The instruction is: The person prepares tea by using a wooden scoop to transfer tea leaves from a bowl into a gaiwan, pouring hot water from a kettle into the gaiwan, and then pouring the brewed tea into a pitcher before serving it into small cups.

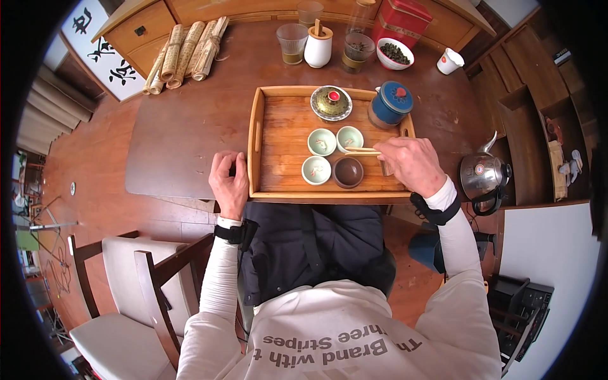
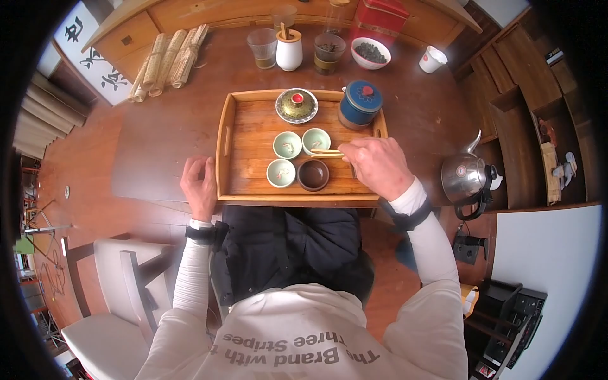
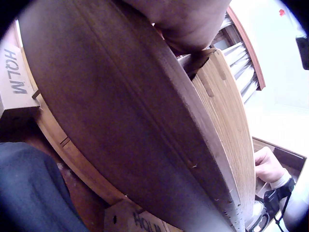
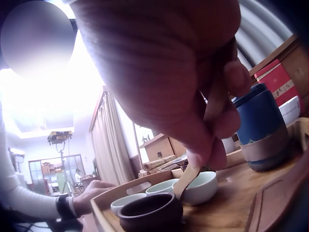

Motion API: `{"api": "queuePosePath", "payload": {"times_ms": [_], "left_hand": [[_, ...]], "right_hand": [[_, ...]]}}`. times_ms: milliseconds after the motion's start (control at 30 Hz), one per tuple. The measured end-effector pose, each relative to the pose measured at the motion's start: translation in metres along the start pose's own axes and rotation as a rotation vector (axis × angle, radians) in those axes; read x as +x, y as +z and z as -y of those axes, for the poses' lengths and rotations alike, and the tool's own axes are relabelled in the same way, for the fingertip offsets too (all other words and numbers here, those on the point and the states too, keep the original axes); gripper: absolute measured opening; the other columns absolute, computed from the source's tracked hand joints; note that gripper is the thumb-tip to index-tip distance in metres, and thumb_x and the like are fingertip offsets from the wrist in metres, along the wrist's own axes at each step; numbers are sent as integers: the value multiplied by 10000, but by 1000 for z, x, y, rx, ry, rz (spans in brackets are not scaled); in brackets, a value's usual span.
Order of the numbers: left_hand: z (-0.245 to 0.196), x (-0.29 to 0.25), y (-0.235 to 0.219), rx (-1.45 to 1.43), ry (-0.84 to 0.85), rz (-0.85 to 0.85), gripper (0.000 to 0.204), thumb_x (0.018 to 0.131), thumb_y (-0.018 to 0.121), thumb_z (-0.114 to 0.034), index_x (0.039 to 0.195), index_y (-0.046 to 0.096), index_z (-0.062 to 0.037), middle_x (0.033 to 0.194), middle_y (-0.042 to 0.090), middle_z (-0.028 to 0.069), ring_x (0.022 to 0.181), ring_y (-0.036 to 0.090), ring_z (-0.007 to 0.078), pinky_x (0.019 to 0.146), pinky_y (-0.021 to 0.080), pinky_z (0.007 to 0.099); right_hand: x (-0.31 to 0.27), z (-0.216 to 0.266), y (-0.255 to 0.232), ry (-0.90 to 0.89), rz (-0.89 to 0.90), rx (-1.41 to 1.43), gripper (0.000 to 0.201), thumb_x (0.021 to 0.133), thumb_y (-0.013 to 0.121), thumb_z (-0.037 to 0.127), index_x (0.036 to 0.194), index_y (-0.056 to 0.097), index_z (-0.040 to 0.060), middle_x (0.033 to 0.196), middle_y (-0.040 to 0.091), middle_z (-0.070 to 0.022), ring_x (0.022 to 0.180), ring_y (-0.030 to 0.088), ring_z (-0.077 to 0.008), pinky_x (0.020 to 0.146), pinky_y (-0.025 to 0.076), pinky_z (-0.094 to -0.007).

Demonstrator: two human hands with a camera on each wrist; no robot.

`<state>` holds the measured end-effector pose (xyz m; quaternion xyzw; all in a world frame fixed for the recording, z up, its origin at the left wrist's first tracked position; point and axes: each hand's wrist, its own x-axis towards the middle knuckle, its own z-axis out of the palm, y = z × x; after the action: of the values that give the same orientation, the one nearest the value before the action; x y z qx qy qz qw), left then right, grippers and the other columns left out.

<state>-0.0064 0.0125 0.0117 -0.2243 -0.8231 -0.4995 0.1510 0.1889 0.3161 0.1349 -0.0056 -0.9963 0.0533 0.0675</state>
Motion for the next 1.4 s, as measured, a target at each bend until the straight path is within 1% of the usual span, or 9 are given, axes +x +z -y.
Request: {"api": "queuePosePath", "payload": {"times_ms": [267,333,467,567,867,1067,1133,1333,1400], "left_hand": [[-1,1,0,15,-8,0,98,926,705,-55,875,677,25,910,667,120,795,661,287,739,522,353],[0,0,0,0,-7,3,99,928,704,-56,879,677,26,916,669,122,795,659,287,737,521,353],[3,0,2,-29,30,-7,98,929,705,-57,886,679,27,921,669,124,794,657,284,734,520,352],[3,-1,1,-29,22,-14,94,931,704,-54,890,679,27,919,670,127,789,651,284,724,515,353],[0,0,0,12,29,5,100,938,696,-54,885,666,26,899,661,123,776,642,277,699,503,352],[-2,0,-1,30,2,13,121,945,691,-66,875,665,30,904,662,124,781,642,280,708,502,353],[-2,0,-1,24,-3,17,125,946,690,-68,873,665,30,905,662,125,783,642,282,711,502,354],[3,0,0,-4,14,36,106,953,682,-60,898,668,29,908,657,123,795,643,272,725,506,352],[2,0,1,-6,33,17,103,956,681,-59,902,668,28,906,655,121,794,640,266,726,506,352]], "right_hand": [[0,1,-4,-35,-41,62,153,847,744,108,981,752,35,889,737,-126,793,708,-321,648,552,-418],[-6,-1,-10,-30,-95,118,89,871,711,115,947,729,72,801,689,-90,751,686,-302,626,524,-422],[-23,-4,-23,17,-219,176,145,881,712,100,1013,744,50,852,705,-107,763,691,-304,658,537,-399],[-40,-9,-17,215,-358,368,169,911,696,80,1059,724,3,898,703,-147,764,681,-326,683,530,-374],[-79,-2,24,435,-331,483,165,915,700,80,1056,708,-6,922,685,-156,786,660,-340,706,519,-359],[-76,-1,16,322,-328,568,171,904,711,32,1063,712,-30,962,689,-131,782,675,-273,721,530,-333],[-74,3,9,375,-332,655,152,905,714,9,1047,704,-43,978,669,-116,792,674,-213,728,532,-311],[-77,5,22,385,-411,652,140,924,697,-15,1057,677,-53,997,652,-92,830,658,-148,741,523,-261],[-80,18,41,496,-547,1126,137,959,681,-10,1085,669,-64,1003,637,-39,839,646,-109,728,519,-235]]}}
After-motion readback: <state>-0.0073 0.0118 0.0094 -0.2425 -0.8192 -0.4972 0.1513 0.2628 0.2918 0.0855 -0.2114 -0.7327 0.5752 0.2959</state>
